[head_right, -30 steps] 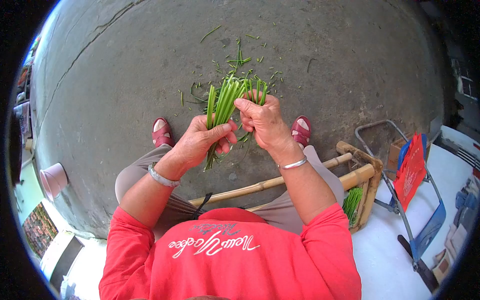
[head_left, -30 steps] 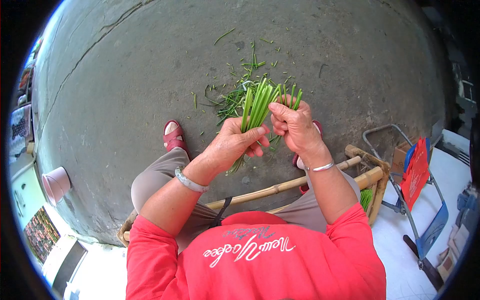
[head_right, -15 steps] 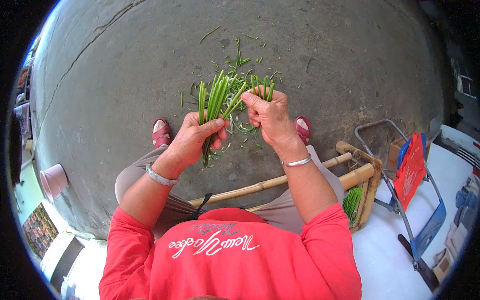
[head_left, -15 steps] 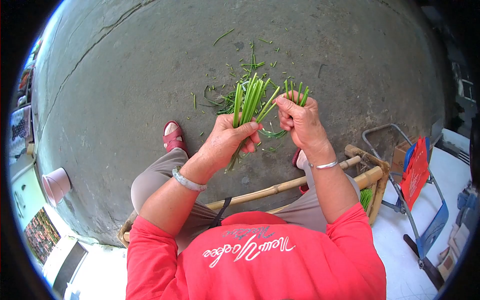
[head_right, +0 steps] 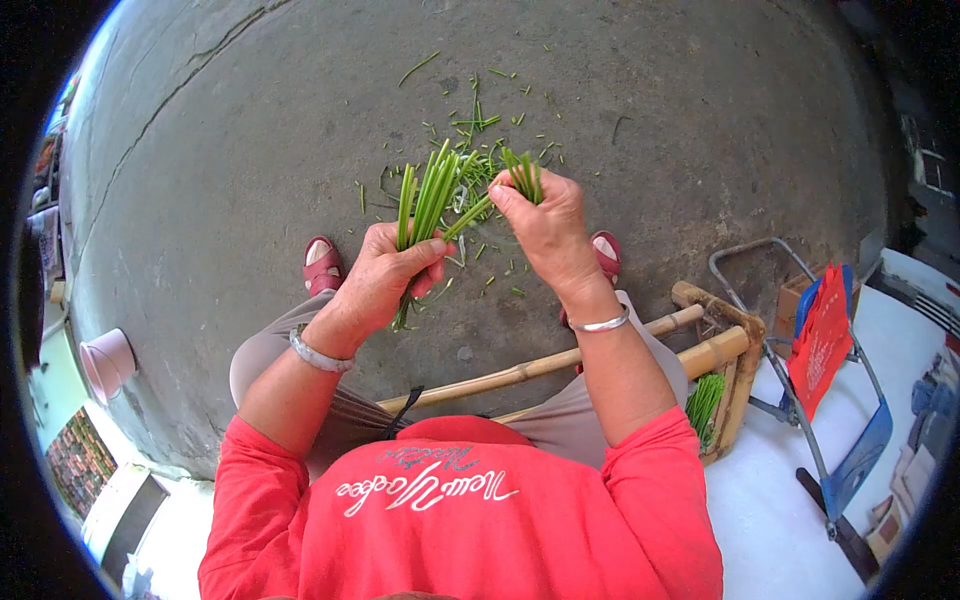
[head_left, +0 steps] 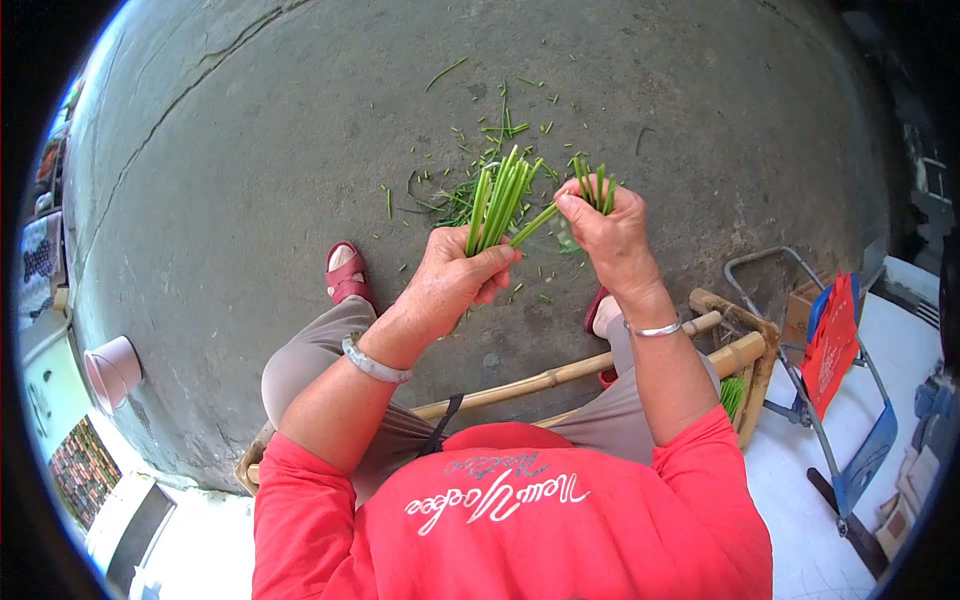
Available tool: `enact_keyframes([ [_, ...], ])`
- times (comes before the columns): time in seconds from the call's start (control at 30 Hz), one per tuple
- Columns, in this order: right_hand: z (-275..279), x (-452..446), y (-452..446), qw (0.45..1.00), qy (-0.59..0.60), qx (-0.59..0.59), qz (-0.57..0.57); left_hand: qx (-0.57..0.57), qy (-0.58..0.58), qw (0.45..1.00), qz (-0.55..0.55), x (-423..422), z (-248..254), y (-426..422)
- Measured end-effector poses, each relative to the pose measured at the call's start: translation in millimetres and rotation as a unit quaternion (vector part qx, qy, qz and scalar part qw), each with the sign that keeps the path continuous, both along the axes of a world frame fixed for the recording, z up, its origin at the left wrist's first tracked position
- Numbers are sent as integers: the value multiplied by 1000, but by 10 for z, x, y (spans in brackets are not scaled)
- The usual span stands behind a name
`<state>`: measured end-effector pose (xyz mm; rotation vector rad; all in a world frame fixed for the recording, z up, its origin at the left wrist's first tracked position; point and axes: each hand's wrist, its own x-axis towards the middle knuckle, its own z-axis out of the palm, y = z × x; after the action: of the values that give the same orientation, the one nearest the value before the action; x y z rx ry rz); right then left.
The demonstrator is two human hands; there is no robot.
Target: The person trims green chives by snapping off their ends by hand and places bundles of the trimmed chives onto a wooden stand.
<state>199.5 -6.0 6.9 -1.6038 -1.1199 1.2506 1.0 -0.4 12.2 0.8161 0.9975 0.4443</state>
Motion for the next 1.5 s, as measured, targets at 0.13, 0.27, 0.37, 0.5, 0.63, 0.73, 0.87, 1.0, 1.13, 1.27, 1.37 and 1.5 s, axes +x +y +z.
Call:
enact_keyframes([
  [0.13,-93,-51,-12,884,-357,289,88,11,6,1000,8,10,-38,-13],
  [0.27,-146,28,-6,860,-459,210,78,0,-14,999,35,-17,-46,-8],
  [0.37,-136,46,36,918,-362,156,49,-25,-39,996,72,-34,-41,-2],
  [0.5,-115,-32,-6,994,-103,-16,29,-23,-52,995,81,-31,-49,-1],
  [0.63,18,-116,-23,964,232,-119,-49,-31,-62,994,81,-18,-44,4],
  [0.73,46,-113,-14,967,232,-86,-55,-28,-43,996,66,-8,-34,-3],
  [0.87,6,-62,-9,982,174,-62,-42,-25,-43,997,58,-10,-45,-6],
  [1.0,28,-53,-5,1000,13,9,5,-26,-48,997,59,-10,-41,-4],
  [1.13,55,-32,8,1000,-24,13,-5,-24,-49,997,57,-24,-41,1],
  [1.27,11,-15,10,999,-34,28,15,-16,-39,998,52,-26,-18,5],
  [1.37,32,-22,12,997,-52,37,35,-16,-39,998,53,-25,-20,8],
  [1.5,34,-36,14,983,-142,105,54,-27,-41,997,63,-25,-19,8],
])
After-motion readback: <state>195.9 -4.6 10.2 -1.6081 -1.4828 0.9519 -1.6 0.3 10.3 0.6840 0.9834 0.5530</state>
